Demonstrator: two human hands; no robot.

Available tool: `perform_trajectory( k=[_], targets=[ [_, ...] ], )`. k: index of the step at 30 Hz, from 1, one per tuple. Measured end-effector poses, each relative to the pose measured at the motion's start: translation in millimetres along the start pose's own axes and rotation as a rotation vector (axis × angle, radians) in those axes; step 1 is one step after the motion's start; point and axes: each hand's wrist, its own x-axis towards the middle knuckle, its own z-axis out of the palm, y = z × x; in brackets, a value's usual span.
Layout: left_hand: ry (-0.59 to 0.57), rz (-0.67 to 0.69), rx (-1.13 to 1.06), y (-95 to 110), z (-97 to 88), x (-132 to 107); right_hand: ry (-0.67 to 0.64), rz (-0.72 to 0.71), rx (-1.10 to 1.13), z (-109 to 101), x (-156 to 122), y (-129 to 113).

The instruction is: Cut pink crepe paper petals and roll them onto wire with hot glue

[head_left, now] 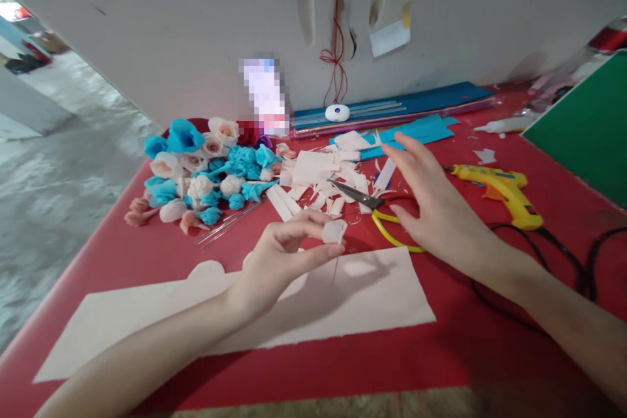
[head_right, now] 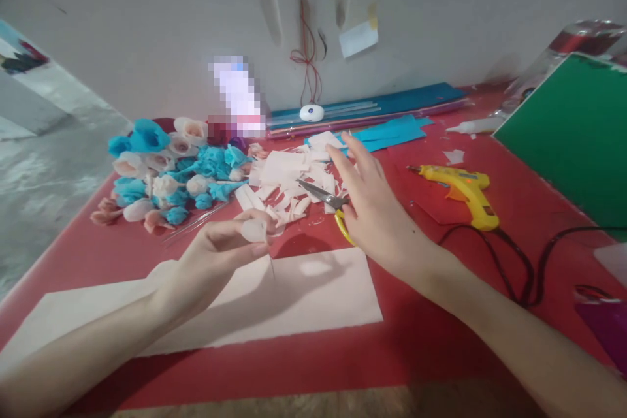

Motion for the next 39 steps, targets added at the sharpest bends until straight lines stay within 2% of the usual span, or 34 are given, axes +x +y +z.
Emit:
perform_trajectory(
  k=[2,5,7,12,17,21,25,32,39],
  targets=[
    [0.005,-0.023,-0.091,-0.5,1.9,0.4,-0.122,-0.011,0.093,4.4,-2.5,-3.8],
    [-0.014,-0.058,-0.180,-2.7,4.1,-0.4,-0.398,0.103,0.485,13.2,-12.8,-17.7],
    [-0.046,-0.069,-0.189,-4.7,5.3,-1.8,-0.454,0.186,0.680,18.5,-20.1,-26.5],
    [-0.097,-0.070,-0.170,-6.6,7.2,-4.5,-0.427,0.348,0.887,22.4,-27.7,-35.4],
    [-0.092,0.011,-0.011,0.8,3.9,-5.7,-0.410,0.468,0.940,19.9,-25.1,-38.9],
    [-0.085,0.132,0.178,12.5,1.2,-8.1,-0.409,0.481,0.941,16.4,-24.3,-43.6],
    [-0.073,0.195,0.313,20.8,2.7,-7.2,-0.446,0.470,0.876,13.1,-25.2,-45.6],
    [-0.043,0.253,0.298,21.2,5.1,-5.6,-0.455,0.482,0.854,12.0,-25.5,-46.5],
    [-0.047,0.209,0.180,18.7,2.2,-9.0,-0.468,0.491,0.886,11.5,-26.8,-46.8]
  ],
)
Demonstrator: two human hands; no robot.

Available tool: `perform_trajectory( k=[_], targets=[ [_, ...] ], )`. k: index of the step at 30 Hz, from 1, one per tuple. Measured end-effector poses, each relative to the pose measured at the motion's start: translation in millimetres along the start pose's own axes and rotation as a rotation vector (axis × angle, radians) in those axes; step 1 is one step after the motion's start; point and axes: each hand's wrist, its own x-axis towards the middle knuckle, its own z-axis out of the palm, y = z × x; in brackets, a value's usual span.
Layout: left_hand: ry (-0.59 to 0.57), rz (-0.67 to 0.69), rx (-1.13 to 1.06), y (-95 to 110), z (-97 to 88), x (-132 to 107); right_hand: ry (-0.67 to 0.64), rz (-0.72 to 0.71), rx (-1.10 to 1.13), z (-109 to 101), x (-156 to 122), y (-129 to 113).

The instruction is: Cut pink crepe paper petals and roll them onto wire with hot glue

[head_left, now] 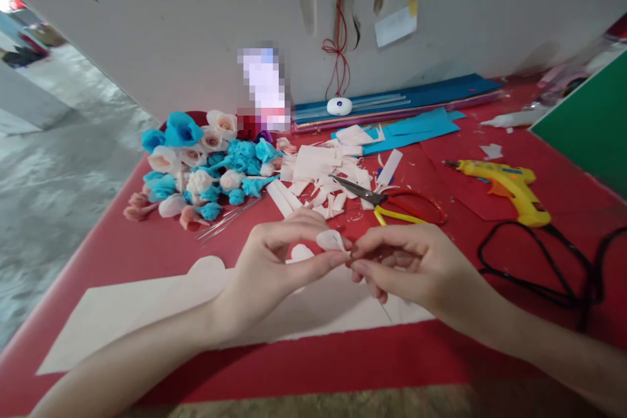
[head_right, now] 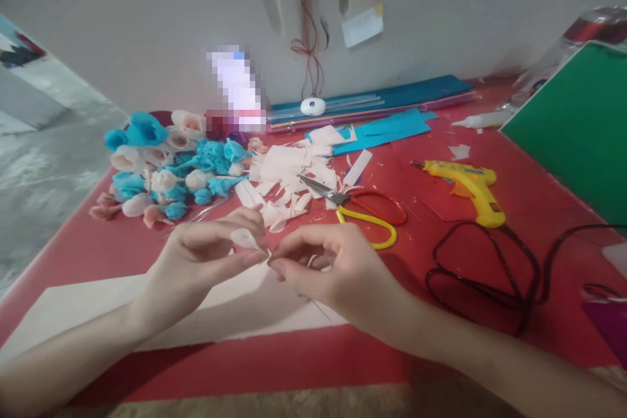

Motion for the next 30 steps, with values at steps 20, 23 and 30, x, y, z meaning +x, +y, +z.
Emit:
perform_trajectory(
  k=[20,23,30],
  targets=[
    [-0.075,-0.142,-0.039,-3.0,-7.4,2.7,-0.055,0.060,0.087,0.6,1.3,1.1],
    [-0.126,-0.156,0.002,-1.3,-9.9,4.9,-0.039,0.076,0.038,0.2,1.1,1.2],
    [-0.170,-0.081,0.144,2.4,-13.0,8.3,-0.004,0.055,-0.069,0.7,0.8,0.5]
  ],
)
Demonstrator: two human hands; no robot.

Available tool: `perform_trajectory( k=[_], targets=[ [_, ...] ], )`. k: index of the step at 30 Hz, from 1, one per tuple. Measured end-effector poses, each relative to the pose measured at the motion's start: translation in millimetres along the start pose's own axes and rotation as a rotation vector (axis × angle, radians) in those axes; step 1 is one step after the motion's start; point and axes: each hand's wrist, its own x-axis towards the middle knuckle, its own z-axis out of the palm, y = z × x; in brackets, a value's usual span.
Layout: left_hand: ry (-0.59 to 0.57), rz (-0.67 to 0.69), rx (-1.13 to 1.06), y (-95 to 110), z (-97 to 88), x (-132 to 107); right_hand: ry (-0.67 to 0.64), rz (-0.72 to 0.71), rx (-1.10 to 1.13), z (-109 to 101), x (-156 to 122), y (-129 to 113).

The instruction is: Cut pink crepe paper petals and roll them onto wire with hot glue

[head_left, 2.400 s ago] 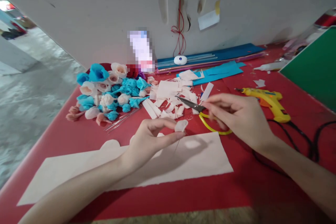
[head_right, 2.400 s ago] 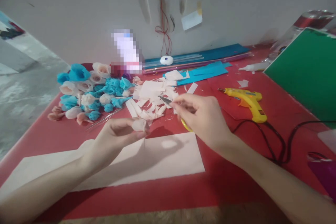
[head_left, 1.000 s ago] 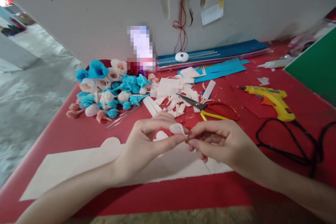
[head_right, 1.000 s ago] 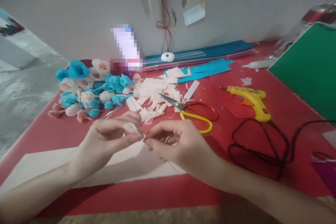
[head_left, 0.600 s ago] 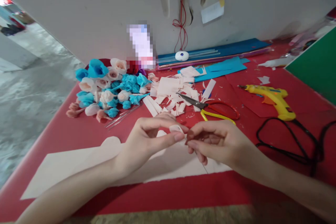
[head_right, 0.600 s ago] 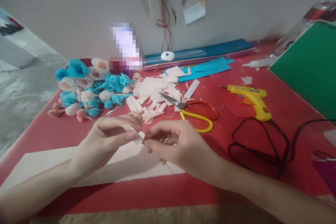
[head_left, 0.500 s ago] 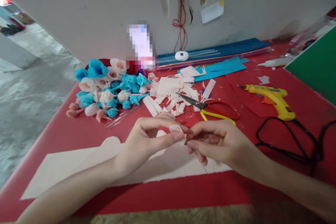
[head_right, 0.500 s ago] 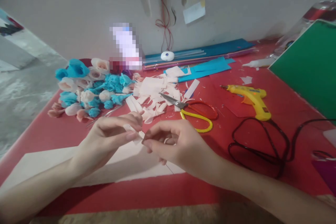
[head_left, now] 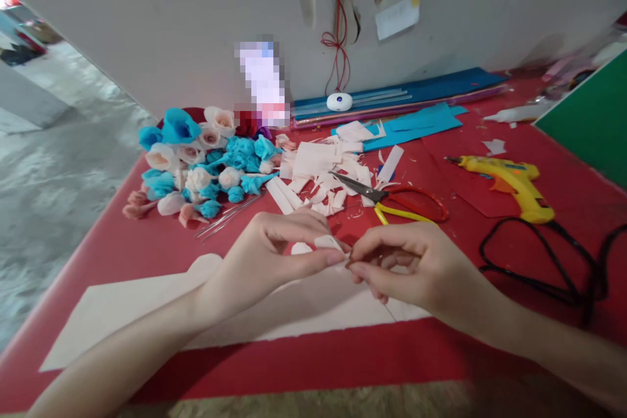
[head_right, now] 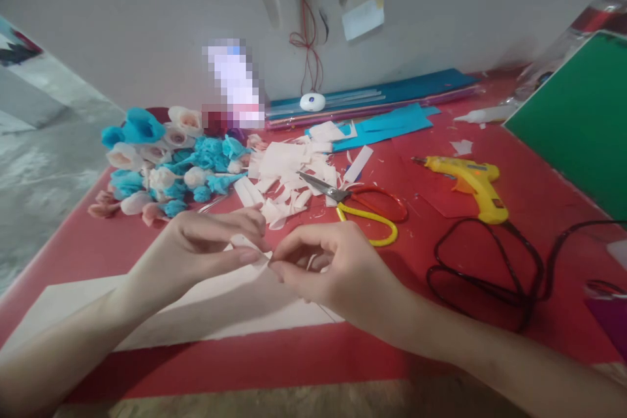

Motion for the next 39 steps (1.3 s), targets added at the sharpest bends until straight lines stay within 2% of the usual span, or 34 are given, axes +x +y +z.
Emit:
perform_trajectory(
  k=[8,16,28,36,39],
  targets=[
    [0.035,0.049,0.119,4.0,-0.3,-1.5,0.030,-0.046,-0.044,0.1,0.0,-1.5],
    [0.071,0.129,0.122,0.9,0.2,-0.7,0.031,-0.014,-0.019,0.3,-0.7,0.5],
    [0.014,0.066,0.138,5.5,2.3,-1.1,-0.026,0.043,0.127,1.0,1.9,2.8],
    [0.011,0.068,0.170,5.4,0.7,-2.1,0.003,0.053,0.068,2.6,0.5,2.1],
    [-0.005,0.038,0.149,6.1,0.7,-2.1,0.043,-0.009,0.018,3.1,0.2,1.9]
  ],
)
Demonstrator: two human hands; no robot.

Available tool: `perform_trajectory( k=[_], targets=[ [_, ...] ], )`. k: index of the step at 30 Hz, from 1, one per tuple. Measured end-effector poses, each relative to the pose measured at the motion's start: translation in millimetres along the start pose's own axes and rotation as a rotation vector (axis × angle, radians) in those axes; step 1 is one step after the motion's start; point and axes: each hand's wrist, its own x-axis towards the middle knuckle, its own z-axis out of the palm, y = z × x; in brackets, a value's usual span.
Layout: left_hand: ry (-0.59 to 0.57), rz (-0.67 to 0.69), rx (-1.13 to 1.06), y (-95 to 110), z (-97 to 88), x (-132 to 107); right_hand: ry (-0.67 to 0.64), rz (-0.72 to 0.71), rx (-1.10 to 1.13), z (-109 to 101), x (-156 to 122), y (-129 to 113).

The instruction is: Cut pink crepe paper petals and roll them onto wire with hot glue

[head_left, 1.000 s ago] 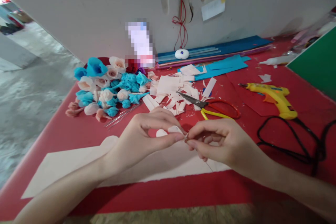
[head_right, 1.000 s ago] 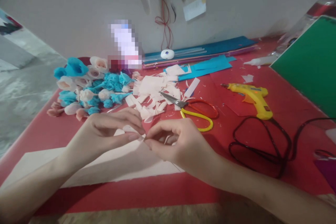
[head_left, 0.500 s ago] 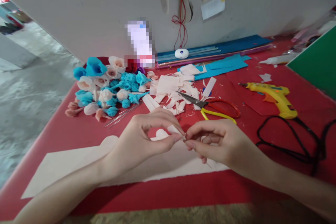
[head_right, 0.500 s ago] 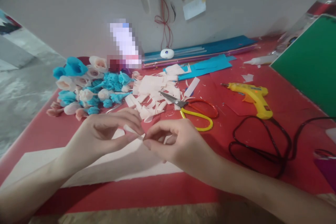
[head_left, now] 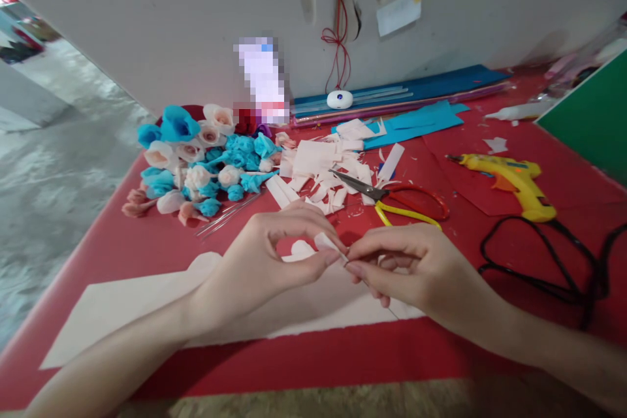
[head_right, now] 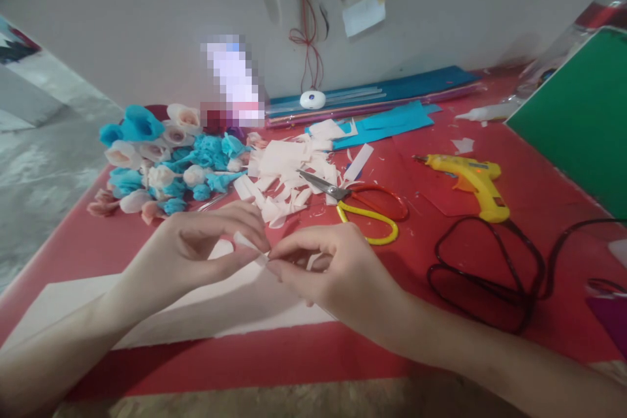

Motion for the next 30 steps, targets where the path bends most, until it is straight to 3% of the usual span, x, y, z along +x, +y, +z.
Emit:
perform_trajectory(
  k=[7,30],
  targets=[
    [0.029,-0.009,-0.075,-2.0,2.3,0.1,0.041,-0.134,-0.059,0.4,-4.2,0.1],
    [0.001,-0.130,0.013,0.8,3.5,-2.0,-0.031,-0.053,-0.144,-1.6,-2.9,-0.4]
  ],
)
